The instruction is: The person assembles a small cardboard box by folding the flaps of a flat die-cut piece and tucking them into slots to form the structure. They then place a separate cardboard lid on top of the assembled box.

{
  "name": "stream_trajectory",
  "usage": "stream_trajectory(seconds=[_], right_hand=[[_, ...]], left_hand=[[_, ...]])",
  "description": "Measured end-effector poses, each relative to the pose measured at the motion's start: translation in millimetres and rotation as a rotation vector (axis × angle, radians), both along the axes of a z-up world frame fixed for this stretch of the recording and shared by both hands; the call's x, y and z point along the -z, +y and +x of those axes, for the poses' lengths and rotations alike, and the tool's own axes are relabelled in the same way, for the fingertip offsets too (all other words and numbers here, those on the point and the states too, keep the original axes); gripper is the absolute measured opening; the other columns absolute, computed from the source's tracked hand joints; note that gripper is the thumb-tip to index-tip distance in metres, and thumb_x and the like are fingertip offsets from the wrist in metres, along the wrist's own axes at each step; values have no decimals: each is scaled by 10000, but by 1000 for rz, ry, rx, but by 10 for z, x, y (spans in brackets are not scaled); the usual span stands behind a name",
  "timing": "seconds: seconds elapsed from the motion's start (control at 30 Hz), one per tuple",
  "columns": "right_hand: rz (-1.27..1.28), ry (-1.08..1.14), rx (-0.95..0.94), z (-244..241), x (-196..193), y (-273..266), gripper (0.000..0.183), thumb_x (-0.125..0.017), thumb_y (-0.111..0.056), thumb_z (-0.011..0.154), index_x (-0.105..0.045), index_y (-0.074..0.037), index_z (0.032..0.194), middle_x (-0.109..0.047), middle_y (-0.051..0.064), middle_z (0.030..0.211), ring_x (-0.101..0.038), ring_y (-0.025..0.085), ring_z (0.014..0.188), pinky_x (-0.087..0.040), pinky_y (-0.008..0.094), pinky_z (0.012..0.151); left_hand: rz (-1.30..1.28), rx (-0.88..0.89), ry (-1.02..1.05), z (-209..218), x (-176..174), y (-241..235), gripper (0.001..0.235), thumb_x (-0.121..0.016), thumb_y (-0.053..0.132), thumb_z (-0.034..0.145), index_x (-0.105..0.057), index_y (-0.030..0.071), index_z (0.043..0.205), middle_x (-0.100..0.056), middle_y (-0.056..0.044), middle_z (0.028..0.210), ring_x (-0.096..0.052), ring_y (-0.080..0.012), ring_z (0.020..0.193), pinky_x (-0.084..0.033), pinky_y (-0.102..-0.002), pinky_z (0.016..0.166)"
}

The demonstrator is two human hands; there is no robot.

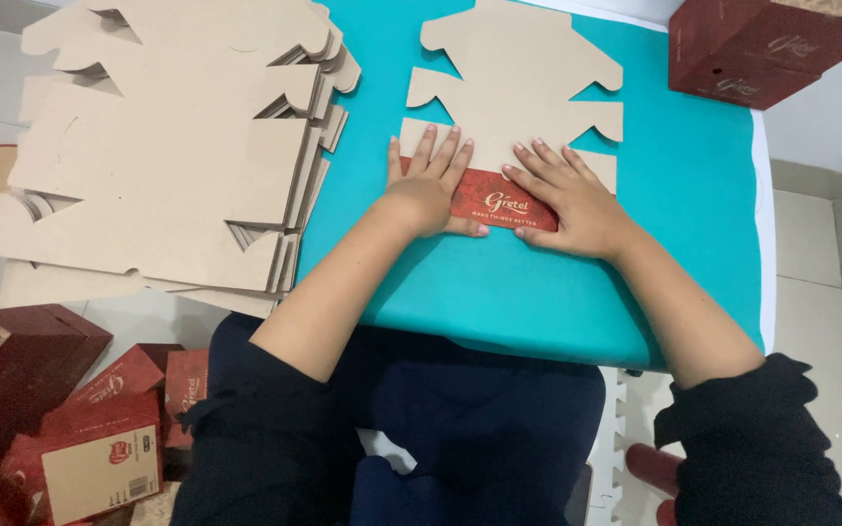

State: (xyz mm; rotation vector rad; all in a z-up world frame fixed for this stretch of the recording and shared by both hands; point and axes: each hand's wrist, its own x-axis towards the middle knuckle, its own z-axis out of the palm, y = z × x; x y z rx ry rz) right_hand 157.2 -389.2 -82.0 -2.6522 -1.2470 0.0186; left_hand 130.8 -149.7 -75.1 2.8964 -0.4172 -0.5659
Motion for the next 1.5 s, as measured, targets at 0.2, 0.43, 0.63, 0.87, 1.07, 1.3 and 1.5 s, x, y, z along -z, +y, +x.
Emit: stream_trajectory(seconds=[0.2, 0.43, 0.63, 0.87, 1.07, 1.3, 1.5], right_hand=[[38, -88, -17, -7, 39, -24, 781, -613, -595, 750, -427, -242, 1422, -315, 22, 1542, -270, 259, 1420, -157, 468, 1166], [140, -302, -44, -188, -7, -3, 433, -696, -392, 808, -667, -156, 1170, -615, 51, 1229, -556, 244, 1216, -438, 347, 1056], [-86, -438, -40, -255, -13, 3, 412, -593, -340, 835, -644, -163, 1204, -645, 44, 1219, -595, 198, 1180, -485, 301, 989], [-199, -499, 13, -264, -68, -32, 328, -636, -282, 818, -636, -182, 1130, -644, -2, 1088, -613, 166, 1104, -488, 294, 969], [-117, -533, 30, -174, -81, -106, 399, -624, -344, 755, -663, -176, 1115, -643, 0, 1087, -617, 175, 1077, -485, 294, 956], [-43, -572, -19, -61, 9, -136, 405, -558, -381, 752, -652, -174, 1088, -612, 1, 1040, -594, 183, 998, -499, 298, 852], [39, -551, -28, -84, -20, -119, 390, -586, -318, 747, -659, -149, 1091, -619, 27, 1013, -612, 216, 968, -507, 323, 827]], left_hand=[[-10, 22, -25, -32, -10, 15, 1117, -487, 805, 765, 7, 159, 1530, 90, -63, 1594, 148, -320, 1441, 128, -683, 1074], [-41, 43, -39, -10, -23, 72, 1110, -500, 802, 757, -27, 165, 1533, 46, -80, 1598, 110, -335, 1448, 125, -684, 1067], [-35, 58, -68, -41, -1, 90, 1104, -502, 804, 760, -49, 160, 1533, 31, -95, 1597, 99, -347, 1446, 119, -691, 1060], [-194, 84, -220, -1, 105, 159, 994, -575, 701, 797, -226, 97, 1505, -142, -130, 1580, -26, -347, 1452, 83, -660, 1089], [-160, 87, -239, 47, 199, 171, 942, -515, 700, 836, -209, 122, 1514, -121, -98, 1589, -13, -319, 1458, 82, -643, 1105], [-137, 111, -227, 77, 229, 180, 962, -455, 743, 844, -169, 126, 1524, -76, -96, 1595, 15, -321, 1460, 92, -646, 1103], [-124, 116, -215, 87, 219, 169, 973, -466, 742, 843, -149, 126, 1526, -68, -100, 1595, 21, -325, 1458, 95, -651, 1098]])
